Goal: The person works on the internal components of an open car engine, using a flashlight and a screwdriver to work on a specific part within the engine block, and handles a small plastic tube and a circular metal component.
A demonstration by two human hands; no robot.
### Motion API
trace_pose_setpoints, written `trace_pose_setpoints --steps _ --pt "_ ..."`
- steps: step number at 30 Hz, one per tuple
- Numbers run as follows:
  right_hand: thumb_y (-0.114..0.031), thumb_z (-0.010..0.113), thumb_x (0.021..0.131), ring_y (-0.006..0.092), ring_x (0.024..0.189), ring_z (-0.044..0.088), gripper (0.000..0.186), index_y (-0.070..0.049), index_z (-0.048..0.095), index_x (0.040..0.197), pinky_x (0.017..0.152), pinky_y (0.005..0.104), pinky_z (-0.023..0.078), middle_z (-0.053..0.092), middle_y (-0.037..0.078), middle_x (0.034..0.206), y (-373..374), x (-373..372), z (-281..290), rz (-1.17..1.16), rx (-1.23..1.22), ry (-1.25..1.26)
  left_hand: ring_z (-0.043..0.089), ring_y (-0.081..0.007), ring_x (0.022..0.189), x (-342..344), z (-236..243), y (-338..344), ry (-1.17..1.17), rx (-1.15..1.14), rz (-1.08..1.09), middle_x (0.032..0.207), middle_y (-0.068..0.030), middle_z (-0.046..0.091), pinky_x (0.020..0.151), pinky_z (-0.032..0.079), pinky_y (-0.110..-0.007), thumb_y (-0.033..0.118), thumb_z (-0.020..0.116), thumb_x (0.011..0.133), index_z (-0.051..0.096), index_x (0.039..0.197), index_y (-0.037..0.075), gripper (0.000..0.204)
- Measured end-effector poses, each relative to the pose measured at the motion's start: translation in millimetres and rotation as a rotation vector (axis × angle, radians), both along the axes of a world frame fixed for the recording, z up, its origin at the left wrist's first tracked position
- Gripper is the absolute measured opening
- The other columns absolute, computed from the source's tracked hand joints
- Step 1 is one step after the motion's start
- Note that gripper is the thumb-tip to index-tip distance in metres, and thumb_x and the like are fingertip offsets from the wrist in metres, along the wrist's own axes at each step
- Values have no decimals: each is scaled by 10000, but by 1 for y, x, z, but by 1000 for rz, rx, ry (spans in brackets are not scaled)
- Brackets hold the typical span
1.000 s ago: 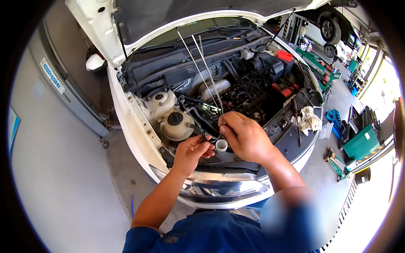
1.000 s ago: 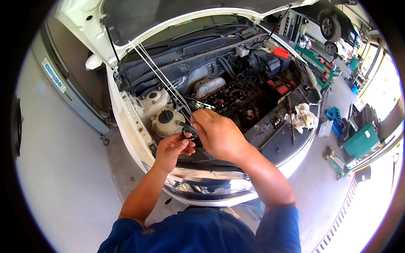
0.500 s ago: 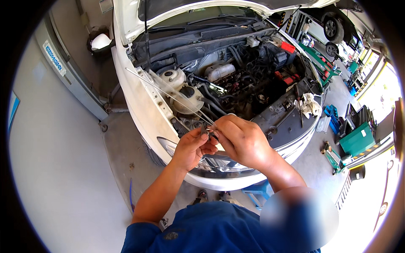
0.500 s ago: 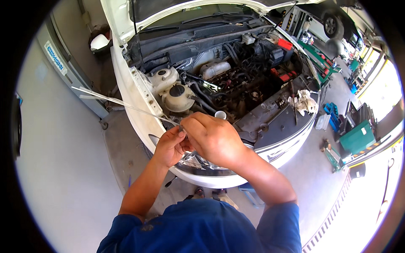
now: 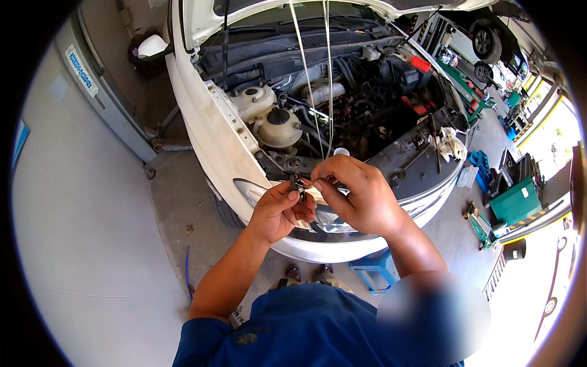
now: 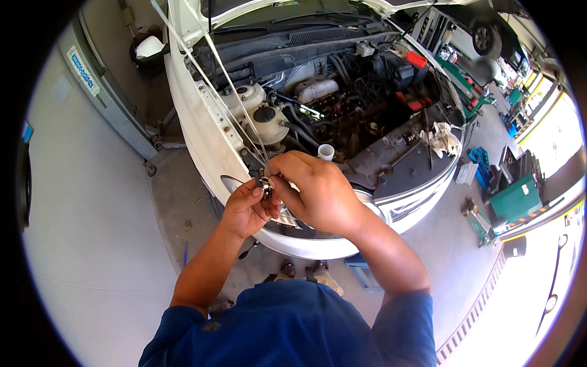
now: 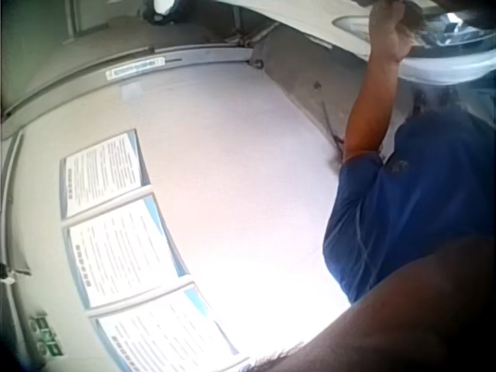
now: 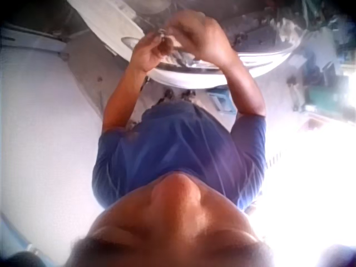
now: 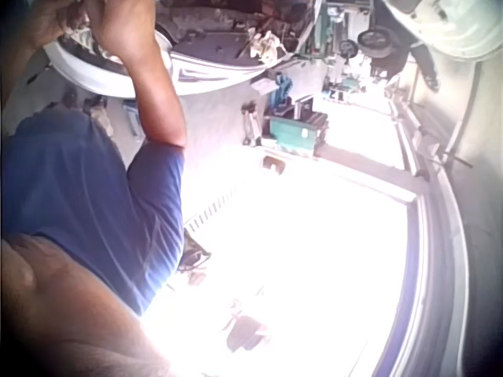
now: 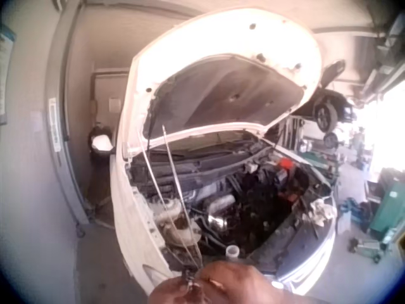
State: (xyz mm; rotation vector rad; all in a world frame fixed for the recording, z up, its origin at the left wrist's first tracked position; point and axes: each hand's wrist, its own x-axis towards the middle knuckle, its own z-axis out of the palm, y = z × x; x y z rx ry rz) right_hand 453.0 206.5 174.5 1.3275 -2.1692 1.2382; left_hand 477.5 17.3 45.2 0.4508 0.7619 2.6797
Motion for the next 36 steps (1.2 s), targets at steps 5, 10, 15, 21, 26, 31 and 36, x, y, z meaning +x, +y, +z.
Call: trace_pose_setpoints --steps 5,10,15,21,26,31,36 --pt "-5 654 836 306 730 643 106 -20 599 925 621 368 505 643 116 870 2 6 -4 19 3 -42 680 -289 823 8 1 4 27 43 -21 958 -188 664 720 567 -369 150 554 962 556 1238 -6 317" --pt "13 674 829 289 777 658 102 -10 625 916 670 348 518 665 109 893 9 14 -8 15 -13 -84 674 -296 837 15 3 9 78 123 -81 960 -205 653 721 567 -381 171 542 965 524 1270 -38 371" --pt "6 672 825 304 770 664 133 1 646 955 659 353 533 664 123 900 19 15 -5 52 -40 -9 676 -300 838 14 3 14 97 140 -129 958 -208 652 723 571 -393 189 555 957 521 1254 -70 395" --pt "-56 685 653 291 769 659 340 -23 635 988 655 360 545 641 110 894 26 16 -7 -12 -13 255 688 -306 824 14 2 25 68 88 -76 958 -194 658 724 583 -395 179 576 949 532 1223 -76 377" --pt "-53 688 667 295 804 667 317 -13 651 980 673 366 559 645 127 938 30 12 -10 3 119 396 696 -274 792 14 7 37 2 -8 38 959 -166 671 725 587 -357 174 585 955 537 1234 -55 364" --pt "-107 657 673 261 835 654 289 -21 638 948 727 351 564 627 99 936 35 8 -17 16 195 497 681 -193 838 8 8 48 -37 -135 117 985 -102 674 747 574 -325 201 618 948 555 1260 -15 385" --pt "-77 679 681 278 857 668 281 -37 650 958 753 377 574 625 98 954 48 0 -31 21 197 437 651 -148 811 1 9 61 -51 -316 201 969 -65 671 744 548 -290 207 643 937 583 1250 7 377"
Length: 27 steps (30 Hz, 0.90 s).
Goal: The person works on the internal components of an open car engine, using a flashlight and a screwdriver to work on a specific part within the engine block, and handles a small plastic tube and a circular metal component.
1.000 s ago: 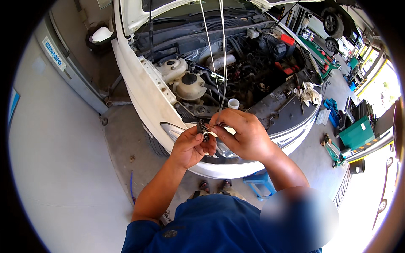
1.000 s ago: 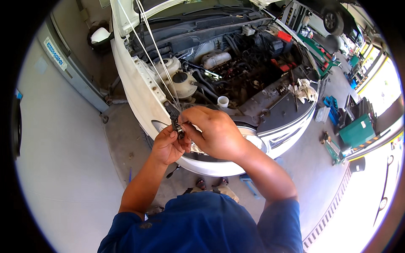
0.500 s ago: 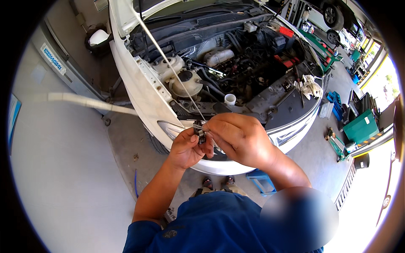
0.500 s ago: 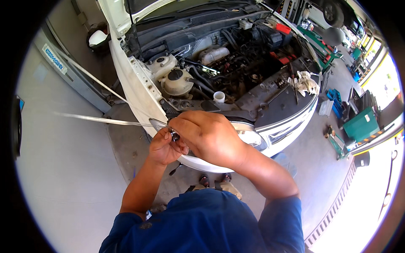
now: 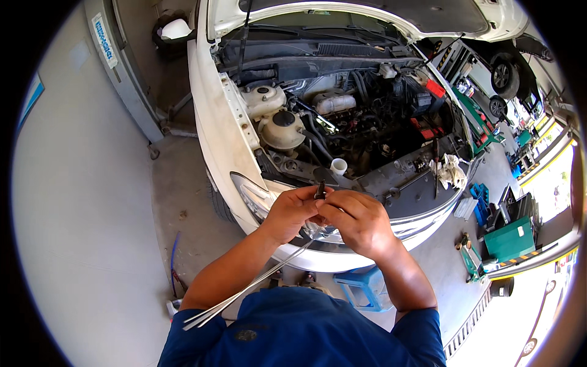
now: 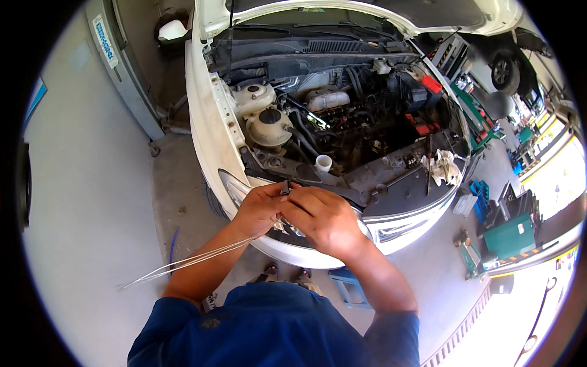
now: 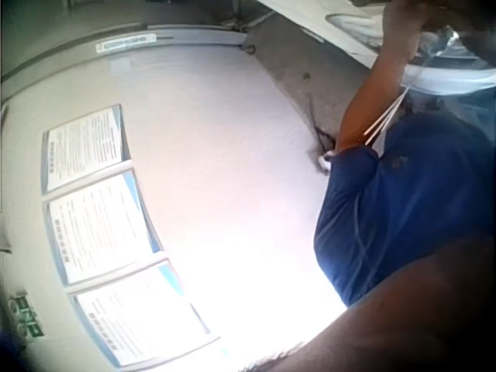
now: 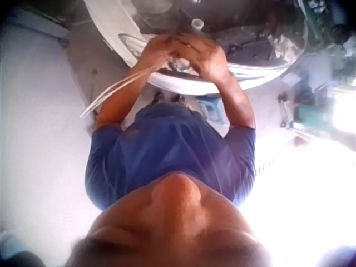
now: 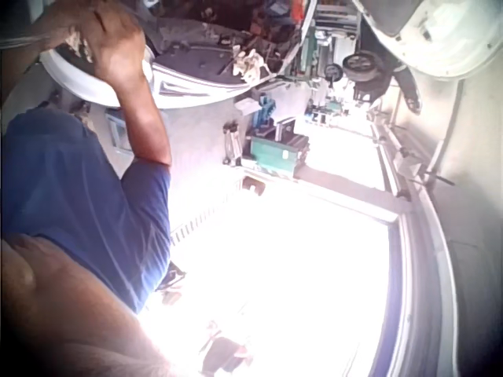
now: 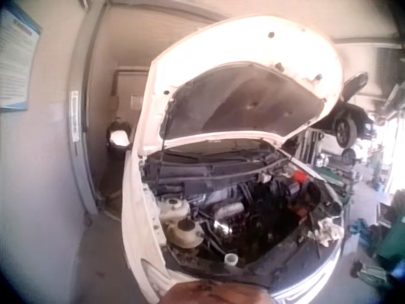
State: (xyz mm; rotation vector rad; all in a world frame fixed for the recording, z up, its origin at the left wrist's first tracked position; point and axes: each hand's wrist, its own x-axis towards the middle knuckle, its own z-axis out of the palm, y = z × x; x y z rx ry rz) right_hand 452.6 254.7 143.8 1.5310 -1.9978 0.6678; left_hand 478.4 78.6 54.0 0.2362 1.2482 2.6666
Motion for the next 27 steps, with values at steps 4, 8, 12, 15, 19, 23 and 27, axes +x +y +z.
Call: trace_pose_setpoints --steps 4,8,12,15,19,23,27 --pt "112 653 768 293 846 683 243 16 652 991 735 363 568 666 131 921 16 -12 -12 17 -164 -299 608 -113 757 -2 19 7 -16 -253 -21 901 -57 657 706 521 -272 149 663 924 599 1191 -20 323" --pt "79 627 868 242 908 667 88 39 630 946 820 337 540 675 154 940 23 -18 -37 64 -496 -630 607 -101 765 -4 18 19 90 -167 17 862 -47 637 696 525 -253 76 658 914 575 1176 -41 299" --pt "73 600 897 217 928 637 117 12 595 996 835 324 526 650 147 1001 26 -19 -71 131 -808 -938 622 -118 756 -5 20 26 64 -156 8 850 -59 639 683 535 -266 124 649 925 563 1208 -27 331" --pt "55 582 915 209 1006 608 137 -16 595 1031 918 355 475 647 133 1045 25 -24 -91 375 -1003 -1076 644 -153 738 -7 15 22 3 -55 -90 850 -91 660 661 532 -283 209 647 933 559 1226 -12 377" --pt "15 583 928 201 1031 599 138 -54 605 1046 922 349 454 653 119 1092 18 -20 -105 508 -1140 -1275 647 -167 720 -9 8 22 -24 58 -123 851 -105 668 633 519 -277 279 636 936 553 1228 -17 424" --pt "-31 600 932 194 1016 611 138 -95 627 1051 915 355 464 658 86 1110 5 -15 -110 601 -1215 -1483 639 -167 690 -15 -3 21 -9 159 -155 852 -97 667 622 514 -281 225 619 941 567 1201 5 344" --pt "-46 605 932 169 851 583 129 -88 649 1046 738 309 495 636 77 1054 1 -13 -109 587 -1237 -1624 652 -134 749 -19 -8 20 -9 27 -162 883 -47 665 589 484 -247 242 585 960 595 1177 53 288"
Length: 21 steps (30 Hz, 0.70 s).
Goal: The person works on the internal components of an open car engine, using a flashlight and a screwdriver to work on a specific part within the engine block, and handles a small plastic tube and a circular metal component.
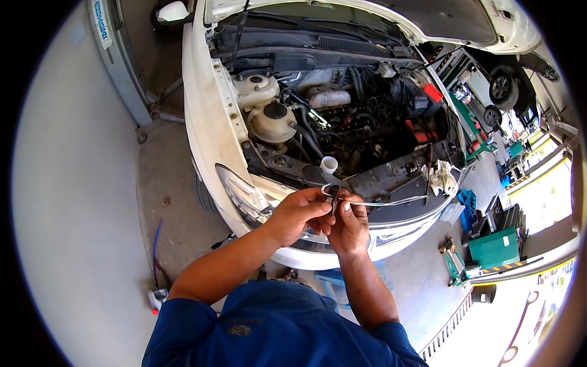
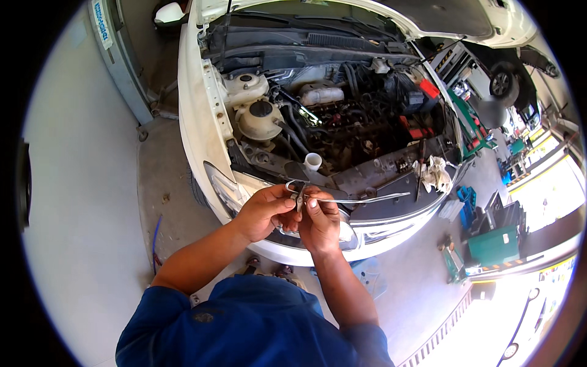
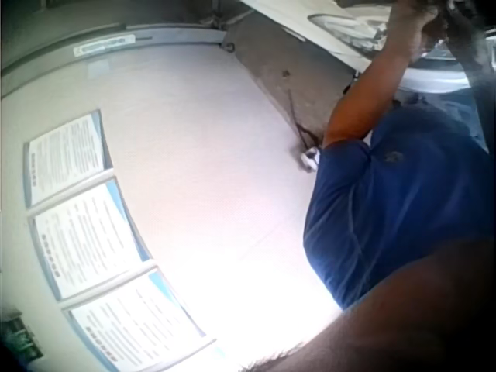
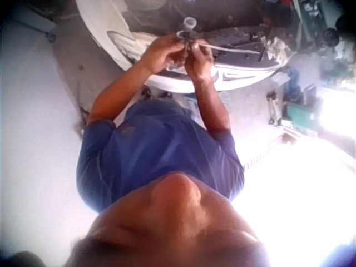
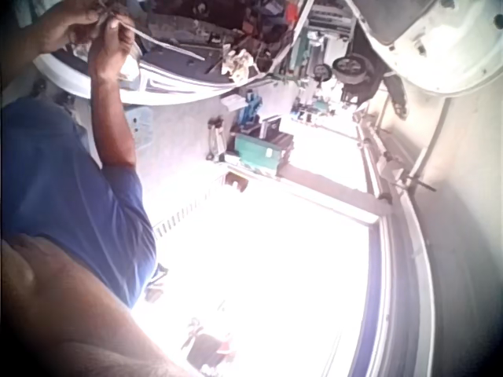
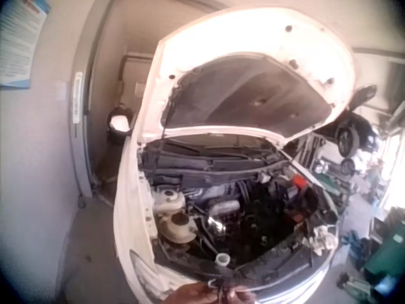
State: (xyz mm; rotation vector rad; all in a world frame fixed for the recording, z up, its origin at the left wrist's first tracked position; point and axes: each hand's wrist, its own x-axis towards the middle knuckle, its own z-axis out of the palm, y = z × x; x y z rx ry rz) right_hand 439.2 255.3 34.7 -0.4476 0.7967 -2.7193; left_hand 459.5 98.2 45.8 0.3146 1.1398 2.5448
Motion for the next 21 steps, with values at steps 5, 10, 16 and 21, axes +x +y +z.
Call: trace_pose_setpoints --steps 5,10,16,21 --pt "-16 611 916 149 810 577 119 -47 677 1010 668 276 483 623 73 1109 0 -6 -6 -46 87 52 678 -142 782 0 10 1 -77 -101 107 988 -39 668 602 505 -235 257 579 969 608 1191 57 300" --pt "-12 617 916 188 834 586 146 -31 665 1053 706 323 473 638 92 989 1 -6 -4 -2 208 93 662 -153 731 2 5 1 -102 -124 229 932 -54 670 559 500 -235 225 553 982 585 1279 53 345" --pt "-73 597 950 172 856 602 168 6 626 1096 737 304 493 662 115 986 31 -16 -7 -159 196 31 563 -93 620 -1 8 -16 -24 -122 451 784 -30 620 544 437 -217 241 546 996 591 1297 75 347" --pt "-89 600 952 171 789 626 151 17 629 1055 732 294 531 671 126 944 31 -19 -5 -320 498 106 523 -76 597 -2 1 -23 1 -190 457 750 -15 587 534 402 -210 254 551 997 587 1294 65 353"
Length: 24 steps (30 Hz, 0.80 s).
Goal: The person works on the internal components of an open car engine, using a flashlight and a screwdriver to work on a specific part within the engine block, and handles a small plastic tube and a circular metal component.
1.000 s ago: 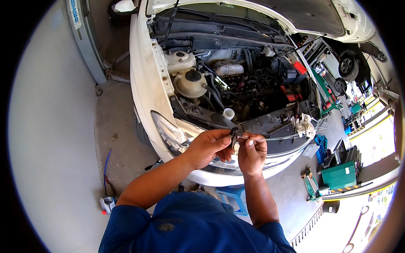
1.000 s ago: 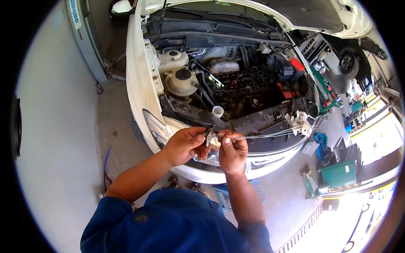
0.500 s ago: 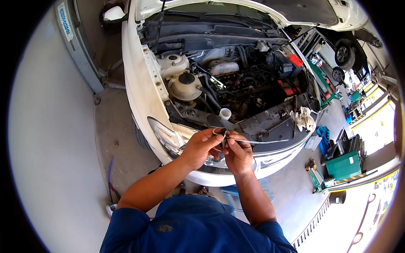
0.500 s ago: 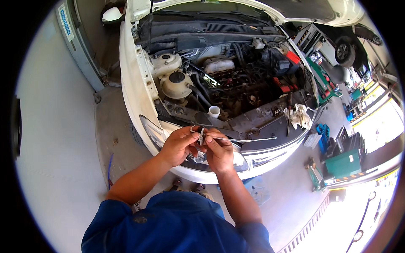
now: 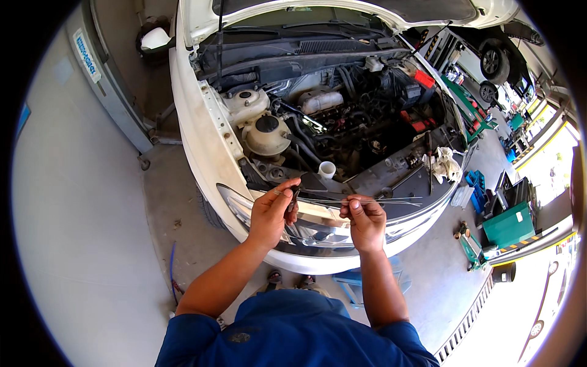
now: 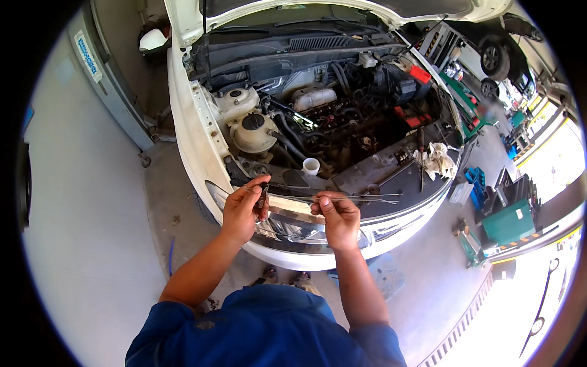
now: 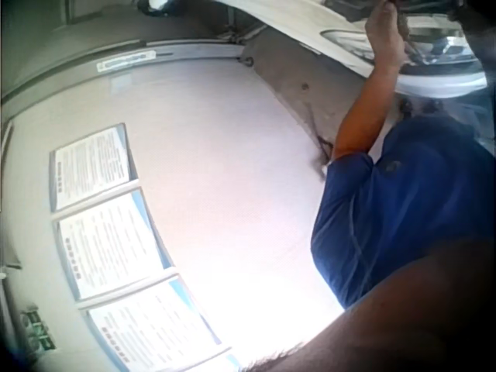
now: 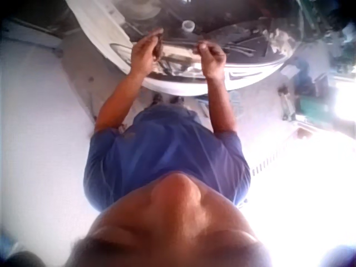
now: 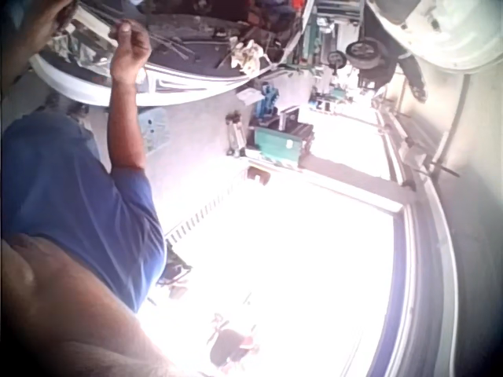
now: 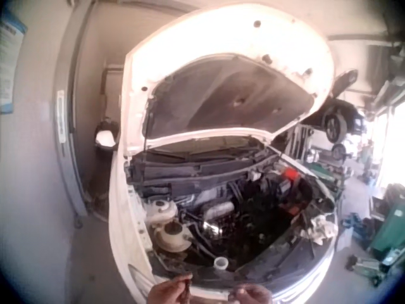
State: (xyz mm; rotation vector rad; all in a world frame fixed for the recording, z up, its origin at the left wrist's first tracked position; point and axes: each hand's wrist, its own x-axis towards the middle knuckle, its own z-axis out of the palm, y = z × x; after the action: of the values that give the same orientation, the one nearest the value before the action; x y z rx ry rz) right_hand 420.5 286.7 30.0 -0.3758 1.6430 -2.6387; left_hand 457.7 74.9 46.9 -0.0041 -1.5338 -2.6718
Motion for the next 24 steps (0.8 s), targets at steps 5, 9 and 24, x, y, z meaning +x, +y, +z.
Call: trace_pose_setpoints --steps 5,9,24 --pt "-95 592 956 171 784 650 143 -2 628 1060 712 304 563 677 112 941 -28 3 -21 79 -314 -244 527 -89 594 -5 -1 6 -9 -34 -56 761 -37 598 541 410 -225 244 531 1004 559 1292 14 369" --pt "-112 572 973 158 831 650 175 8 624 1090 743 294 562 679 109 1002 -45 7 -21 115 -185 -177 531 -67 612 -12 -7 7 -50 -95 -79 761 -10 589 538 409 -207 282 550 998 581 1298 57 377" --pt "-74 666 880 219 753 693 313 -3 638 1183 681 307 531 707 138 886 -19 -12 33 -162 836 487 612 -230 594 -45 -35 17 39 -859 81 704 -134 619 582 485 -340 198 561 952 679 1097 43 242"
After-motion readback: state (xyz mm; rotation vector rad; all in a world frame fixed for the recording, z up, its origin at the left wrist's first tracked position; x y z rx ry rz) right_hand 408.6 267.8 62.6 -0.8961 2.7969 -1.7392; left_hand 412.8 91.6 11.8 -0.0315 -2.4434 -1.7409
